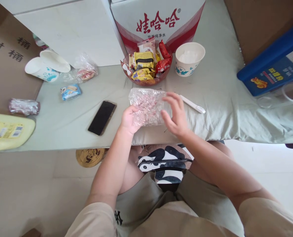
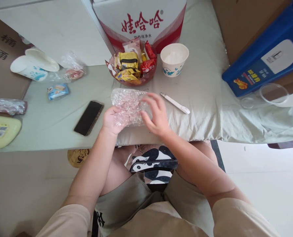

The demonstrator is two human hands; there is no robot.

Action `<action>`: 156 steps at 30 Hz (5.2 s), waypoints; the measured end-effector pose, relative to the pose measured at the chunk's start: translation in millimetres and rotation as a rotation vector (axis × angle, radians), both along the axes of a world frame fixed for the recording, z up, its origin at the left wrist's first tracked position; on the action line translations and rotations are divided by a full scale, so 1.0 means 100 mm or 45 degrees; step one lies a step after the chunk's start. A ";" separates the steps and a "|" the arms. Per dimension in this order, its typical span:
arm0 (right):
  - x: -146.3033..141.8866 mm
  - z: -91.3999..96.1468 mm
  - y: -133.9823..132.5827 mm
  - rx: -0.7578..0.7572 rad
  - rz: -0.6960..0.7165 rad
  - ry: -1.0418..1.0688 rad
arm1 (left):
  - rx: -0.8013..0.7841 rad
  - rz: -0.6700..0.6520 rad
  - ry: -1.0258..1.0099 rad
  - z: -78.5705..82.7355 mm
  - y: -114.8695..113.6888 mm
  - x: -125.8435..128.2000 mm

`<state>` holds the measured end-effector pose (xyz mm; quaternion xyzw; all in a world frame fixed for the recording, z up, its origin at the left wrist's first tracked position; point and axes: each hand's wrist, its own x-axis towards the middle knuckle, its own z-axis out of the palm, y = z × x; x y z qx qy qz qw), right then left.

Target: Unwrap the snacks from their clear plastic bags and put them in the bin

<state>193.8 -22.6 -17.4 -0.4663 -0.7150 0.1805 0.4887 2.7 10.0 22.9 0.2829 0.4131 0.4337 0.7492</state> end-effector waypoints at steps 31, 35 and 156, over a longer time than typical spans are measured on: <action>-0.02 0.07 0.13 -0.894 0.091 0.912 | 0.196 -0.021 0.156 -0.16 -0.02 0.09; 0.04 0.11 0.15 -0.904 0.068 0.879 | 0.109 -0.120 0.390 -0.23 -0.02 0.08; 0.17 0.11 0.21 -0.978 0.012 1.302 | 0.472 0.067 0.628 -0.37 0.01 -0.07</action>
